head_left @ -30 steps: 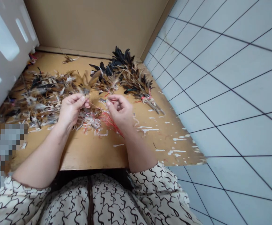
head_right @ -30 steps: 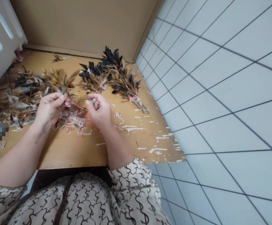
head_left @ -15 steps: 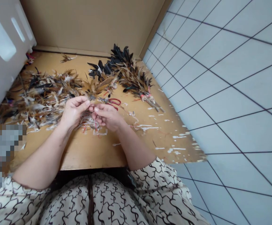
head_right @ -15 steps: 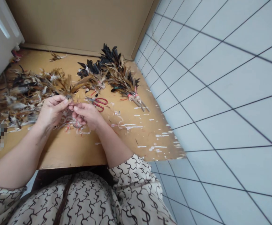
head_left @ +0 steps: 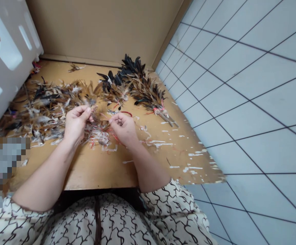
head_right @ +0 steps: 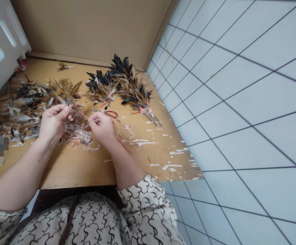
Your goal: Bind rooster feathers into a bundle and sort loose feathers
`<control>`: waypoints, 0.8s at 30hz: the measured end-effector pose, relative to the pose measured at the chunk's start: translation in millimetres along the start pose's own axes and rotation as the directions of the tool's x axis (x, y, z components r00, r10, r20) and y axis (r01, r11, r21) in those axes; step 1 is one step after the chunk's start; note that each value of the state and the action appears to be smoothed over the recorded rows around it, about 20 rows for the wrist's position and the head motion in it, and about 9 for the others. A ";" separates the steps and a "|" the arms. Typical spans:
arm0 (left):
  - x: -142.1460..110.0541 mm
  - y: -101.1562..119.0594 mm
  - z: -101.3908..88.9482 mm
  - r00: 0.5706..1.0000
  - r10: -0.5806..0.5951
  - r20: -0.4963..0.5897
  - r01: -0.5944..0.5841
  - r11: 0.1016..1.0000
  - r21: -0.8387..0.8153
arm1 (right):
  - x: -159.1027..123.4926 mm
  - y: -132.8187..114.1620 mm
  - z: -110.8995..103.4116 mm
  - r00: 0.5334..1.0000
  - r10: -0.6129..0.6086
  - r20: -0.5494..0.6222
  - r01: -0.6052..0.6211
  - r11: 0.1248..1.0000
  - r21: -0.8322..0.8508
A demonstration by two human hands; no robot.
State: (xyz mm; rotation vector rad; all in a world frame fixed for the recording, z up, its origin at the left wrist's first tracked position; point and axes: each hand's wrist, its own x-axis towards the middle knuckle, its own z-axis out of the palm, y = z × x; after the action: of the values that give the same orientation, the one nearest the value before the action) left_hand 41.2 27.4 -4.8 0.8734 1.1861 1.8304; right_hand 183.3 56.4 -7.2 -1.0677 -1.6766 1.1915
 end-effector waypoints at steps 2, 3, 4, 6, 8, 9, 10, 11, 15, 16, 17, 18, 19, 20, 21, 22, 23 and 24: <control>-1.4 0.4 -0.5 0.999 0.053 0.007 -0.053 0.997 0.053 | -1.1 0.9 0.2 0.999 -0.052 -0.013 0.049 0.989 -0.142; -3.0 0.3 -0.1 0.997 0.063 0.040 -0.066 0.994 0.085 | -1.9 1.5 0.5 0.997 -0.075 -0.006 0.072 0.976 -0.206; -5.2 -0.2 0.8 0.994 0.056 0.089 -0.066 0.991 0.115 | -2.9 2.0 0.9 0.995 -0.100 0.002 0.097 0.959 -0.265; -9.8 -1.9 3.9 0.982 0.002 0.190 -0.034 0.986 0.165 | -5.1 2.5 1.8 0.988 -0.155 0.026 0.153 0.918 -0.366; -13.6 -4.0 7.4 0.969 -0.056 0.242 0.003 0.977 0.213 | -6.8 2.2 2.6 0.977 -0.208 0.045 0.207 0.873 -0.442; -14.9 -4.8 9.0 0.966 -0.078 0.246 0.018 0.972 0.236 | -7.4 1.8 2.9 0.972 -0.230 0.052 0.228 0.853 -0.469; -15.8 -5.5 10.3 0.966 -0.097 0.240 0.033 0.966 0.257 | -7.8 1.5 3.1 0.967 -0.246 0.058 0.243 0.838 -0.489; -16.5 -6.0 11.3 0.966 -0.114 0.231 0.048 0.960 0.274 | -8.0 1.3 3.3 0.964 -0.259 0.061 0.254 0.825 -0.506; -17.4 -6.3 14.5 0.961 -0.181 0.207 0.116 0.950 0.291 | -8.2 1.9 3.6 0.954 -0.293 0.063 0.280 0.795 -0.539; -17.6 -6.1 15.3 0.960 -0.192 0.203 0.131 0.950 0.282 | -8.2 2.3 3.5 0.952 -0.300 0.063 0.284 0.790 -0.543; -17.7 -5.9 16.2 0.959 -0.202 0.198 0.145 0.951 0.272 | -8.2 2.7 3.3 0.950 -0.307 0.065 0.291 0.784 -0.548; -17.9 -5.8 17.1 0.958 -0.211 0.194 0.157 0.952 0.262 | -8.3 3.1 3.1 0.946 -0.316 0.067 0.299 0.775 -0.557; -18.1 -5.7 17.9 0.957 -0.218 0.191 0.166 0.953 0.255 | -8.4 3.5 2.9 0.942 -0.328 0.073 0.309 0.761 -0.570; -18.2 -5.8 18.5 0.956 -0.222 0.190 0.171 0.953 0.251 | -8.5 3.9 2.6 0.936 -0.342 0.079 0.321 0.743 -0.587; -18.2 -6.1 18.8 0.956 -0.223 0.191 0.172 0.953 0.250 | -8.6 4.4 2.3 0.931 -0.355 0.087 0.332 0.721 -0.608; -18.2 -6.6 18.9 0.956 -0.220 0.194 0.169 0.953 0.250 | -8.7 4.9 1.9 0.924 -0.370 0.094 0.343 0.698 -0.629; -18.0 -7.2 18.6 0.956 -0.215 0.197 0.164 0.955 0.249 | -8.8 5.6 1.6 0.918 -0.383 0.101 0.353 0.674 -0.649; -17.7 -7.9 18.1 0.957 -0.211 0.202 0.158 0.956 0.248 | -8.8 6.3 1.4 0.912 -0.396 0.111 0.364 0.651 -0.666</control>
State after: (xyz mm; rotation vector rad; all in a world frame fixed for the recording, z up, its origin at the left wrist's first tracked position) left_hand 66.8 21.4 -8.5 1.0326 1.3018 1.4207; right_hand 186.0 49.0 -14.7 -1.0492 -2.2339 0.2495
